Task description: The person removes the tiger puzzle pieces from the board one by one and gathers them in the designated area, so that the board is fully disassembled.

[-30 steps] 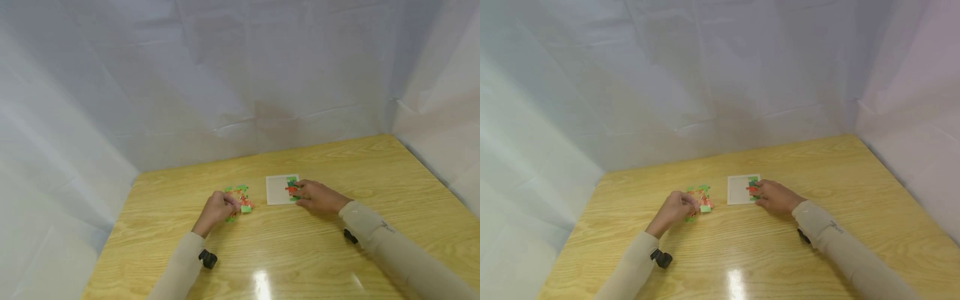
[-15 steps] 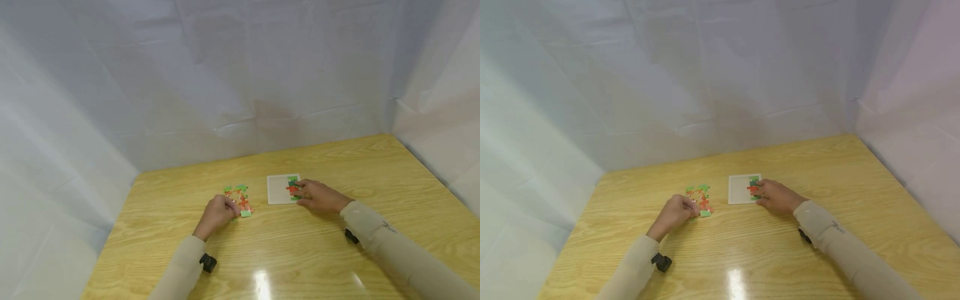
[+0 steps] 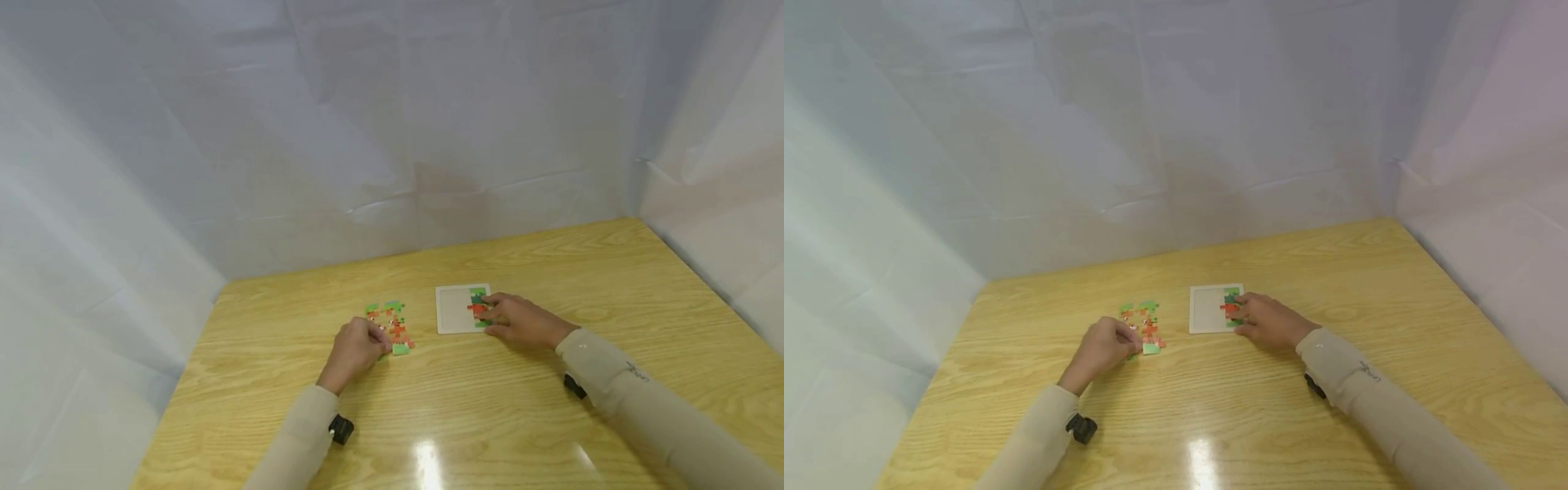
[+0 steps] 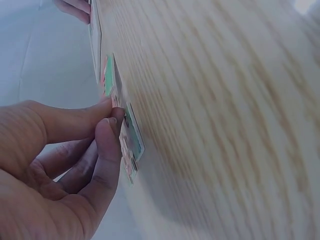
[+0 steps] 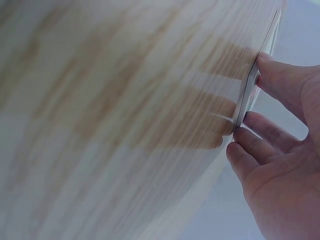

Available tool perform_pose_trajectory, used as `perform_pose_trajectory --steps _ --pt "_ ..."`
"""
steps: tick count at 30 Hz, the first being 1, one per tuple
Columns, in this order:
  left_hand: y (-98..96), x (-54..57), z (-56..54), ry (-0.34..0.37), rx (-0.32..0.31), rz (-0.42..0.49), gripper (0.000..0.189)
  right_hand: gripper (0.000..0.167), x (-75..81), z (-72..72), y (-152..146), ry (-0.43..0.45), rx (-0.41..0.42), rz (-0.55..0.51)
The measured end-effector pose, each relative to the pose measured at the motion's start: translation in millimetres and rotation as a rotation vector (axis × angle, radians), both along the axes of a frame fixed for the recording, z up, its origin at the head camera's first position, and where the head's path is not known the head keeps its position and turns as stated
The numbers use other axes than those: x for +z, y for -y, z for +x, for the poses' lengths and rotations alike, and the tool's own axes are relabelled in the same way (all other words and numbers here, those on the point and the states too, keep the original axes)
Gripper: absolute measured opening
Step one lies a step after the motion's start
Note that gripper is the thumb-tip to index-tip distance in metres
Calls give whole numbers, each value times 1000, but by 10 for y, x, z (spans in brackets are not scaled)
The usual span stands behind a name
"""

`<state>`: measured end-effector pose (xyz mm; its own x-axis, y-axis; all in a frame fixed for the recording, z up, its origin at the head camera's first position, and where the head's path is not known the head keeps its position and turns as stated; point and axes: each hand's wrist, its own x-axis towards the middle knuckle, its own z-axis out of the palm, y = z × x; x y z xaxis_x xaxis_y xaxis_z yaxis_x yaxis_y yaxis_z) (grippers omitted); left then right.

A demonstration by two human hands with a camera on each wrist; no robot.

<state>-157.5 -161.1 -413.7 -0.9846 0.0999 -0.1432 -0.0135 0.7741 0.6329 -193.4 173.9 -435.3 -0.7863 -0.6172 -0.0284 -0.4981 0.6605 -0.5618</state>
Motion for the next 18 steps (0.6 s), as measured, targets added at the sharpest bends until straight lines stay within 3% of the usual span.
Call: perform_pose_trajectory --steps 18 --pt "11 41 11 -38 -63 -34 8 35 -10 50 27 -21 11 -23"
